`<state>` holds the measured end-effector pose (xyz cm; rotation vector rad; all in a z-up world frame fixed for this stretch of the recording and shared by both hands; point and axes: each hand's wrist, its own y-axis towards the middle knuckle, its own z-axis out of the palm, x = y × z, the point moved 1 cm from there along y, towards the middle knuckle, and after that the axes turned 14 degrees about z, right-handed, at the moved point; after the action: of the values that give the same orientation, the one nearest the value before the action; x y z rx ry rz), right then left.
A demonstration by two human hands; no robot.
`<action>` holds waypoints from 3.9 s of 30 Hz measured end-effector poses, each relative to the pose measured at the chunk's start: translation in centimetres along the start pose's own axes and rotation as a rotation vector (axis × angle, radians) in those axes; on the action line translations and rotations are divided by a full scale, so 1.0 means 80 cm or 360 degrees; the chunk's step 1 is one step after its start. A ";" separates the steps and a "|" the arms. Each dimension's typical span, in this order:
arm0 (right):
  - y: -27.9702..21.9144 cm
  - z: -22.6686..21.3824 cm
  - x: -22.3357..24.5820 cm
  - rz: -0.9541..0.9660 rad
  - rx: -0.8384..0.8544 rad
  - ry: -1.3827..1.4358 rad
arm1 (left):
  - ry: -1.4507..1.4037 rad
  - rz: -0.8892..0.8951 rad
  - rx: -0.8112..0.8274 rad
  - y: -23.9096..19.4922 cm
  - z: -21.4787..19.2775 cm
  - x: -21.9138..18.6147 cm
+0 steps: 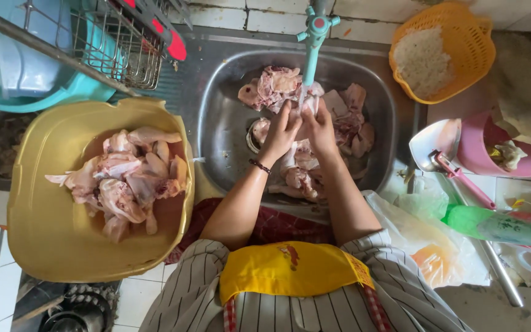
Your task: Washing raw chicken pieces in a sink and placing them into a plastic bowl.
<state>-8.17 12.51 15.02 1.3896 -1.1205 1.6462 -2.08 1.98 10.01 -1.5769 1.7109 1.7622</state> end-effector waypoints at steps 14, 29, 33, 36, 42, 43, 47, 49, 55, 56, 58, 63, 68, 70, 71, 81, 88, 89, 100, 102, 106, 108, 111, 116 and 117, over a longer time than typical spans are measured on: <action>0.001 0.007 -0.011 0.0218 -0.0102 0.0163 | -0.0041 -0.0342 -0.0184 0.007 -0.004 -0.012; 0.040 0.012 -0.072 -0.0016 -0.0322 -0.0359 | 0.0078 -0.0861 -0.0180 0.022 -0.003 -0.038; 0.011 0.023 -0.032 0.0379 -0.0477 0.0190 | 0.0192 -0.0670 -0.0392 0.030 -0.002 -0.065; 0.023 0.025 -0.087 0.0414 -0.0212 0.0049 | 0.0339 -0.0537 -0.0198 0.018 0.006 -0.052; 0.047 0.001 -0.094 0.0483 -0.0505 0.0587 | 0.0088 -0.0668 -0.0694 0.021 0.006 -0.028; 0.025 0.016 -0.047 0.0481 -0.0505 0.0589 | 0.0088 -0.0665 -0.0694 0.019 0.007 -0.033; -0.009 0.032 -0.010 0.0591 -0.0308 0.0254 | 0.0202 -0.0594 -0.0427 0.005 0.021 -0.026; -0.003 0.027 -0.025 0.0467 -0.0347 0.0093 | 0.0217 -0.0552 -0.0371 0.006 0.020 -0.026; 0.011 0.019 -0.047 0.0144 -0.0551 -0.0001 | 0.0509 -0.0150 -0.0230 0.020 0.008 -0.042; -0.002 0.023 -0.022 0.0030 -0.0423 -0.0413 | 0.0201 -0.0308 -0.0193 0.019 0.010 -0.043; -0.012 0.026 0.004 -0.0089 -0.0286 -0.0823 | -0.0108 -0.0461 -0.0158 0.021 0.010 -0.040; -0.040 0.032 0.054 -0.0355 -0.0290 -0.0573 | -0.1034 -0.0942 -0.0936 0.005 0.009 0.037; -0.006 0.008 0.016 -0.0224 -0.0235 -0.0384 | -0.0402 -0.0434 -0.0435 -0.061 0.024 0.130; 0.001 0.005 0.006 -0.0002 -0.0158 -0.0269 | 0.0760 -0.0014 0.0008 -0.064 0.016 0.103; 0.013 0.004 -0.013 0.0114 -0.0166 0.0119 | 0.0031 -0.0492 -0.0312 -0.027 -0.003 0.039; 0.012 0.001 -0.011 -0.0036 -0.0242 -0.0178 | -0.0558 -0.0839 -0.0970 0.022 -0.008 -0.020; 0.031 -0.013 -0.047 -0.0176 0.0050 -0.0675 | 0.0505 -0.0055 0.0465 -0.039 -0.002 0.102; 0.018 -0.012 -0.025 -0.0265 -0.0022 -0.0743 | 0.0440 -0.0501 0.0361 -0.027 -0.014 0.074; 0.019 0.017 -0.036 0.0209 -0.0445 -0.0811 | 0.1385 0.0074 0.0435 -0.035 -0.011 0.097; 0.026 0.038 -0.035 0.0317 -0.0223 -0.0458 | 0.0965 -0.1238 0.1171 -0.061 0.019 0.143; -0.083 0.117 0.121 0.0176 0.0683 0.0128 | 0.1116 -0.1048 0.0853 -0.062 0.021 0.088; -0.122 0.145 0.175 0.0247 0.1506 0.0380 | 0.1215 -0.0889 0.0693 -0.069 0.039 0.094; -0.116 0.150 0.186 0.0027 0.1337 0.0152 | 0.1348 -0.0640 0.0458 -0.074 0.062 0.085; -0.036 0.072 0.060 -0.0291 0.0592 -0.0396 | 0.1558 -0.0217 0.0088 -0.100 0.086 0.135; -0.028 0.049 0.040 -0.0282 0.0277 -0.0524 | 0.1595 -0.0129 0.0025 -0.096 0.129 0.165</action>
<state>-5.26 9.66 18.75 1.8681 -1.0143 1.4496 -6.82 6.18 -7.31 -2.7277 1.9137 0.9060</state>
